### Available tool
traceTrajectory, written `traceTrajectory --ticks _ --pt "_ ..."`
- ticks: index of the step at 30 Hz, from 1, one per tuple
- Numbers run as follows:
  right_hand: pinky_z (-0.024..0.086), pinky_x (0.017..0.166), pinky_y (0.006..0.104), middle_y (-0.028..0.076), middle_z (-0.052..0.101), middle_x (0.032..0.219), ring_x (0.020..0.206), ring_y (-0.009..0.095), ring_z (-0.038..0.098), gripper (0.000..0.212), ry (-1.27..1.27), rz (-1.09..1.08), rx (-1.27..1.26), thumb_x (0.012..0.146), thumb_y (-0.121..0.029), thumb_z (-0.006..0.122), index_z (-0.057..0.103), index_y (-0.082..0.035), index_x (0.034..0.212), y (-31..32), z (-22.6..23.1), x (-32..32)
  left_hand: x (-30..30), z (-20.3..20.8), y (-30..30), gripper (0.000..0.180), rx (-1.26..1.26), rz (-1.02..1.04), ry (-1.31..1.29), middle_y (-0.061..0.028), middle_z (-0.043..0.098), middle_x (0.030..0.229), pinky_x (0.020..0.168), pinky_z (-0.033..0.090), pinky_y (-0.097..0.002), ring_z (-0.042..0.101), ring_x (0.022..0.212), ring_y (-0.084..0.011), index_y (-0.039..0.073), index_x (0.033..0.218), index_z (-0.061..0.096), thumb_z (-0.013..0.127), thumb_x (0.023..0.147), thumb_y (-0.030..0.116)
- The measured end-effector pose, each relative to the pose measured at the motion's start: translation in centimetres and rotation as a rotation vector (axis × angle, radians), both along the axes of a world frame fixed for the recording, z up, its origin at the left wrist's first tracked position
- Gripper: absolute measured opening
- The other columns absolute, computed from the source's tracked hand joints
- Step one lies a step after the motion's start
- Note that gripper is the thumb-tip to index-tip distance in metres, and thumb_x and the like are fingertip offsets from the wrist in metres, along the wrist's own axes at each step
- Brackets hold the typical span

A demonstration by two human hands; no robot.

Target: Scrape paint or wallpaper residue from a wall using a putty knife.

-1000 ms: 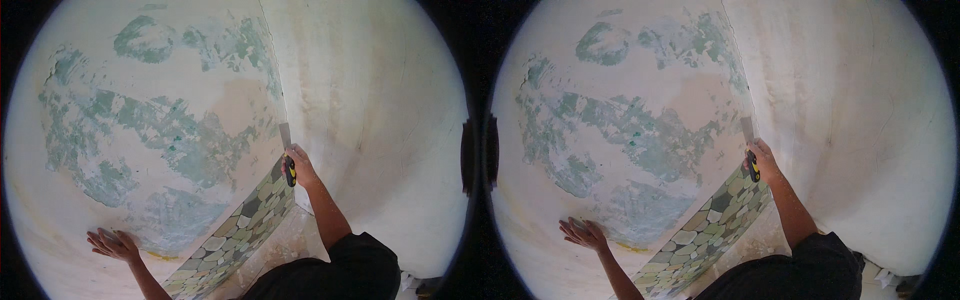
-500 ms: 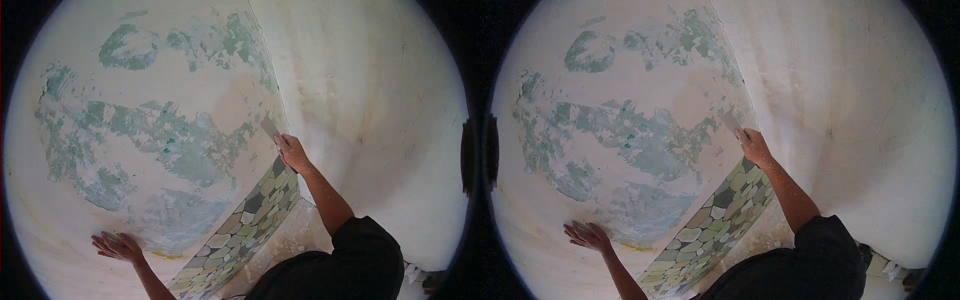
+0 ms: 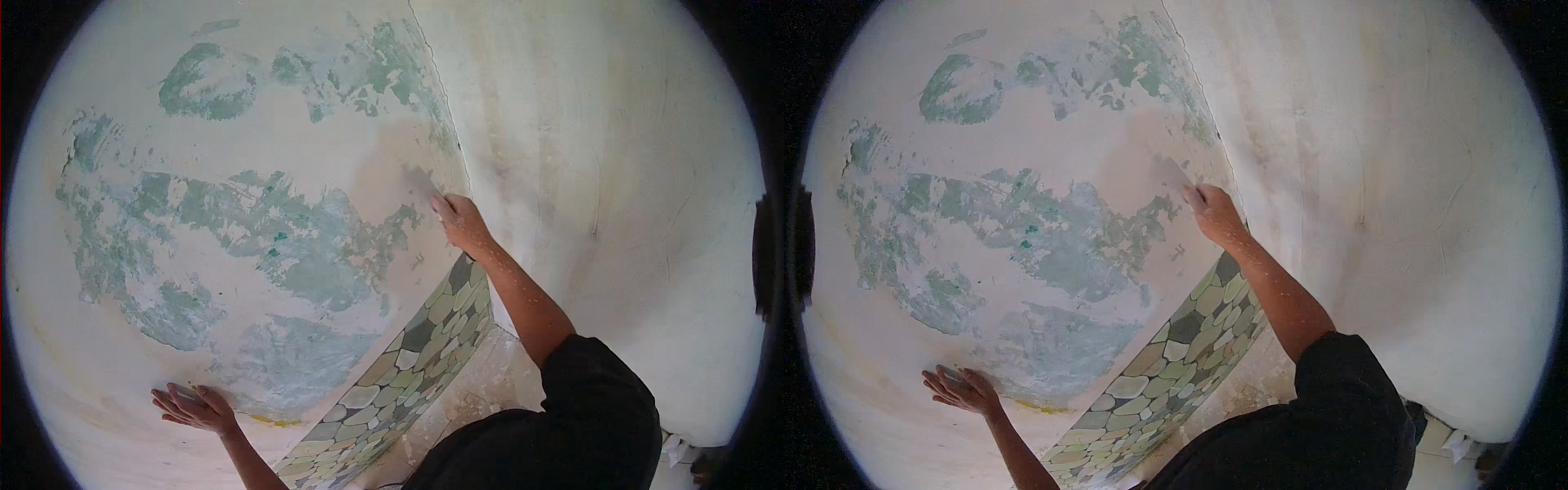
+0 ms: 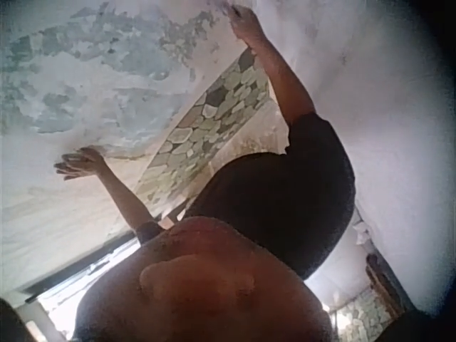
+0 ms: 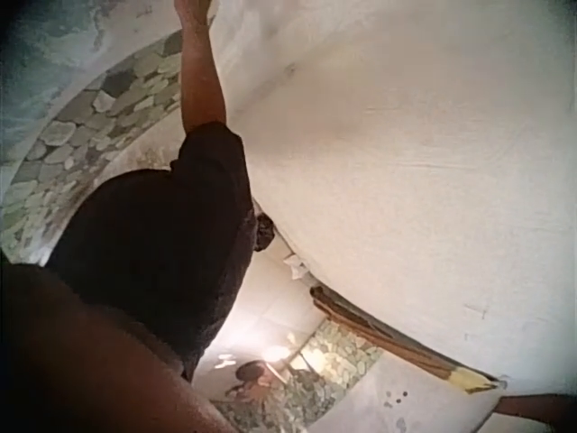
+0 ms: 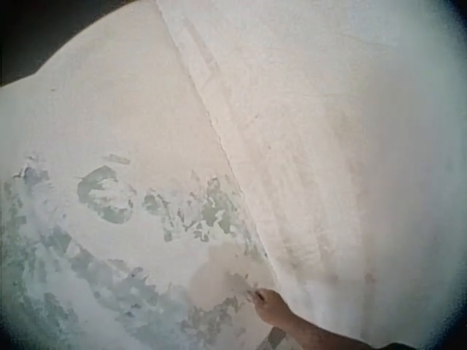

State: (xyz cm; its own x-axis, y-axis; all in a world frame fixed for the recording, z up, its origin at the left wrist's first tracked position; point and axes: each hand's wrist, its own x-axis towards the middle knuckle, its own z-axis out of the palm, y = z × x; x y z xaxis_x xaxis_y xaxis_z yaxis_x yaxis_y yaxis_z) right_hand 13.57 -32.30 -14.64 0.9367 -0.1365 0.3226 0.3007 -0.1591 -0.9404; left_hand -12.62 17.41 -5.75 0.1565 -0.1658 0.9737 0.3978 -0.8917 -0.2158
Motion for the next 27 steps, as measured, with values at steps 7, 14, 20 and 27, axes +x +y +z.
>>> traceTrajectory --ticks 7,14,20,27 --pt "0.04 0.059 0.0444 0.021 0.05 0.062 0.058 0.033 0.047 0.052 -0.048 0.028 -0.079 0.096 -0.042 0.05 0.051 0.004 0.072 -0.2 2.3 1.5 0.4 -0.1 0.0 0.054 -0.002 -0.014 0.007 -0.0206 0.028 0.153 0.112 0.007 -0.0613 0.021 0.144 -0.0385 0.009 0.14 0.043 0.044 0.097 0.043" --pt "0.039 0.058 0.0441 0.019 0.047 0.059 0.056 0.03 0.048 0.055 -0.029 0.058 -0.032 0.096 -0.044 0.049 0.05 0.004 0.069 -0.8 1.9 -0.1 -0.1 0.0 0.2 0.054 0.01 -0.02 -0.006 -0.0206 0.027 0.153 0.112 0.006 -0.0605 0.021 0.143 -0.0385 0.009 0.139 0.043 0.044 0.097 0.042" --pt "0.04 0.056 0.0407 0.012 0.046 0.055 0.054 0.023 0.049 0.056 0.098 0.095 -0.024 0.096 -0.047 0.049 0.049 0.002 0.068 -0.8 3.6 1.1 0.4 -0.1 -0.1 0.053 0.007 -0.007 -0.001 -0.0212 0.028 0.153 0.112 0.008 -0.0604 0.022 0.143 -0.0388 0.008 0.139 0.043 0.044 0.098 0.04" --pt "0.035 0.037 0.0288 -0.001 0.039 0.052 0.039 0.01 0.039 0.047 -0.052 0.091 0.006 0.098 -0.044 0.049 0.047 -0.007 0.068 -1.1 3.4 1.1 0.0 0.0 0.0 0.052 0.022 -0.018 -0.008 -0.0218 0.028 0.152 0.112 0.009 -0.0608 0.022 0.143 -0.0391 0.007 0.138 0.044 0.044 0.098 0.041"
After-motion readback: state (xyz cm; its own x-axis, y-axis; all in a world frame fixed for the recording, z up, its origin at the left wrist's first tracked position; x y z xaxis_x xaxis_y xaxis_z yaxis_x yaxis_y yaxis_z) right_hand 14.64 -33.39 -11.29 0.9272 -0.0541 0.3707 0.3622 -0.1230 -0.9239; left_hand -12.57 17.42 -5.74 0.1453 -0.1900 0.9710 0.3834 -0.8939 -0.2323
